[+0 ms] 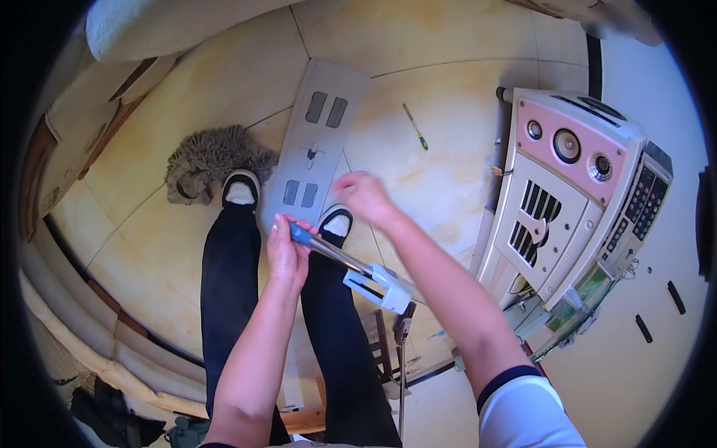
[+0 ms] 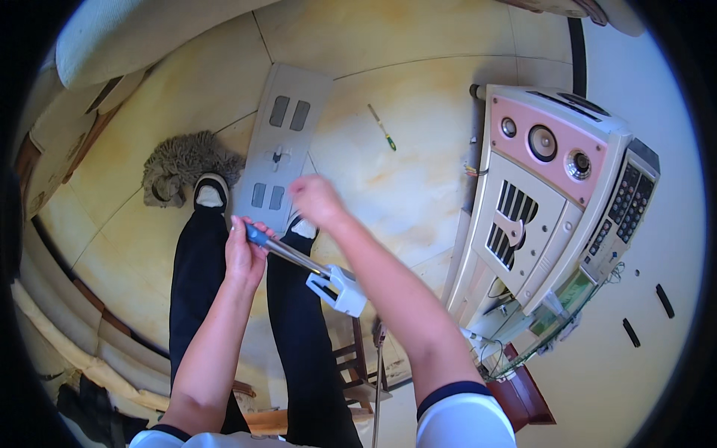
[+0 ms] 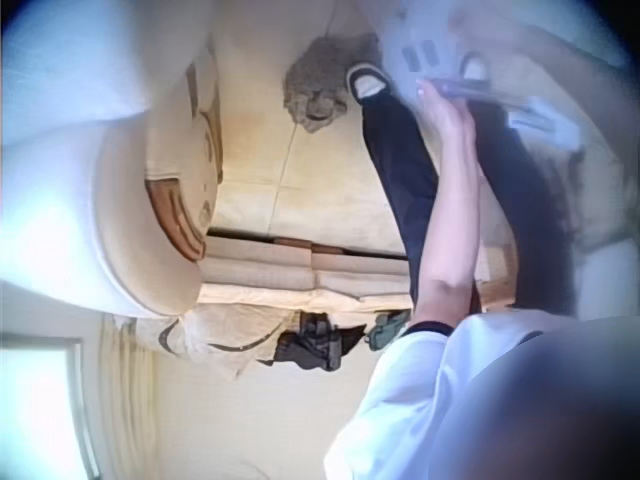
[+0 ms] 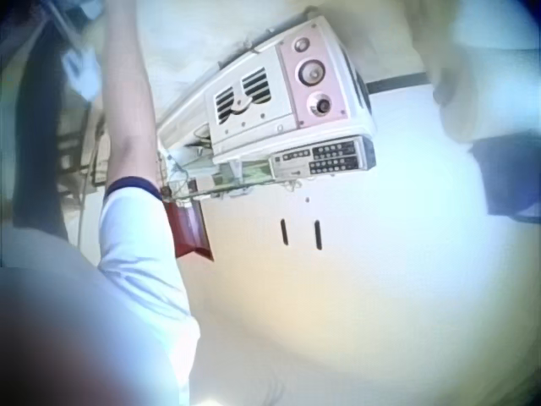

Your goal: The person assembles a mop by attaching a metal rod to a white plastic mop head, then secures a grey microfiber pad onto the head. The person uses a screwdriver to tighten a screw on the mop head and adjusts the pad to ensure it is properly attached.

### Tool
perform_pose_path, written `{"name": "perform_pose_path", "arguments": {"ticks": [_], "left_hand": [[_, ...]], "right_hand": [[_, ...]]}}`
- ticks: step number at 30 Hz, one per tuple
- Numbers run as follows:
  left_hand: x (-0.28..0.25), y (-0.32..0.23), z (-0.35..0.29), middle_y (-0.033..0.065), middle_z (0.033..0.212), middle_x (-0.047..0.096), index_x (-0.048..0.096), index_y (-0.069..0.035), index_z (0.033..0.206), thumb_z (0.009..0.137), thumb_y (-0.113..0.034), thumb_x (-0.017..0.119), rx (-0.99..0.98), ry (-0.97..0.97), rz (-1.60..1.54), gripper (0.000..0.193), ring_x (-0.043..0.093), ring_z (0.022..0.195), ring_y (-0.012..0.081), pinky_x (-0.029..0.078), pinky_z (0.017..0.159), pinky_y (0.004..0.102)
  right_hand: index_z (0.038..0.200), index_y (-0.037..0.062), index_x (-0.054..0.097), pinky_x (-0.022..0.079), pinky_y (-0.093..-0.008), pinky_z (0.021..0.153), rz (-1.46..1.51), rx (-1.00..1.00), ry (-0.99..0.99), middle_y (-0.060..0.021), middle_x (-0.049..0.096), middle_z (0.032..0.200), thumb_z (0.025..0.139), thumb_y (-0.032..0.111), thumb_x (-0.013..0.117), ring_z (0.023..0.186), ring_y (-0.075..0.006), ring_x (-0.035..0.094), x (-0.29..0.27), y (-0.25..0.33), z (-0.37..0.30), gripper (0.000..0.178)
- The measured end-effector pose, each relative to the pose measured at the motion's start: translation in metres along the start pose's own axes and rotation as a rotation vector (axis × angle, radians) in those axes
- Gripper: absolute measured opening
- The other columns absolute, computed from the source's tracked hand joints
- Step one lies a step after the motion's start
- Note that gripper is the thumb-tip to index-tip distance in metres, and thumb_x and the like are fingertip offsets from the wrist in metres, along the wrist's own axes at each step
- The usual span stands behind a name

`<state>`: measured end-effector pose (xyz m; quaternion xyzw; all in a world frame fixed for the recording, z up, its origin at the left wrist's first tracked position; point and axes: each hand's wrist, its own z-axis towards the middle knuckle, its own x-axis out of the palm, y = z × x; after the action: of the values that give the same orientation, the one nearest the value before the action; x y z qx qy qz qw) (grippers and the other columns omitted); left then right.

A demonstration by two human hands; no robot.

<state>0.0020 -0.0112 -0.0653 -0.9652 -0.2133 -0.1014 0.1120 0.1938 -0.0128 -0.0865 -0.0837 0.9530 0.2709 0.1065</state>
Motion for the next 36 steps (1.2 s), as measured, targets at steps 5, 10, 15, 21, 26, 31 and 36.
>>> {"name": "perform_pose_path", "arguments": {"ticks": [5,10,15,21,26,31,36], "left_hand": [[0.041,-0.016,-0.014,0.0071,0.087,0.054,0.047,-0.01,0.1,0.092,-0.006,0.054,0.04,0.118,0.005,0.011,0.056,0.085,0.0223,0.048,0.083,0.0425],[0.066,-0.028,-0.021,0.0122,0.104,0.061,0.05,-0.004,0.115,0.083,-0.001,0.064,0.003,0.286,0.113,0.035,0.062,0.096,0.0232,0.047,0.092,0.0372],[0.088,-0.037,-0.024,0.0128,0.103,0.063,0.037,-0.007,0.132,0.092,-0.01,0.057,0.004,0.261,0.083,0.045,0.062,0.095,0.0194,0.047,0.091,0.034],[0.096,-0.022,-0.023,0.0068,0.089,0.061,0.038,-0.009,0.132,0.094,-0.009,0.056,0.141,0.16,0.118,0.041,0.058,0.082,0.0125,0.048,0.079,0.0271],[0.109,-0.016,-0.034,0.0034,0.085,0.054,0.036,-0.01,0.132,0.09,-0.005,0.057,0.178,0.021,0.075,0.047,0.055,0.075,0.0109,0.049,0.073,0.025],[0.123,-0.009,-0.036,0.01,0.105,0.055,0.029,-0.01,0.138,0.086,0.001,0.057,0.34,0.154,0.128,0.06,0.056,0.083,0.0128,0.049,0.078,0.0269],[0.146,-0.029,-0.055,0.0097,0.105,0.056,0.031,-0.009,0.14,0.081,0.008,0.063,0.286,0.202,0.089,0.069,0.058,0.088,0.013,0.052,0.082,0.0273]], "right_hand": [[0.096,0.0027,0.062,0.051,-0.0432,0.08,-0.485,0.19,-0.518,-0.0218,0.064,0.097,0.083,0.009,0.052,0.091,-0.0384,0.063,-0.097,-0.097,0.082,0.017],[0.116,-0.0044,0.049,0.05,-0.0437,0.088,-0.513,0.444,-0.553,-0.0259,0.059,0.113,0.084,0.007,0.05,0.103,-0.0397,0.06,-0.131,-0.144,0.15,0.034],[0.092,0.0004,0.065,0.054,-0.0397,0.079,-0.595,0.449,-0.369,-0.0182,0.067,0.097,0.083,0.011,0.058,0.093,-0.0321,0.066,-0.078,-0.166,0.129,0.016],[0.091,-0.0009,0.062,0.052,-0.0315,0.059,0.149,0.265,-0.314,-0.0111,0.061,0.071,0.088,0.009,0.053,0.06,-0.0184,0.062,-0.084,-0.115,0.076,0.014],[0.104,0.0018,0.062,0.047,-0.0293,0.058,0.119,0.02,0.06,-0.0053,0.058,0.067,0.093,0.012,0.054,0.057,-0.0146,0.052,-0.124,0.052,-0.038,0.017],[0.097,0.0036,0.063,0.045,-0.0304,0.055,-0.517,-0.375,0.15,-0.0102,0.056,0.066,0.087,0.009,0.061,0.054,-0.0226,0.05,-0.135,0.164,-0.114,0.011],[0.09,0.0051,0.065,0.051,-0.0385,0.055,-1.066,-0.483,0.144,-0.0126,0.063,0.07,0.079,0.006,0.064,0.062,-0.0327,0.063,-0.134,0.206,-0.126,0.01]]}}
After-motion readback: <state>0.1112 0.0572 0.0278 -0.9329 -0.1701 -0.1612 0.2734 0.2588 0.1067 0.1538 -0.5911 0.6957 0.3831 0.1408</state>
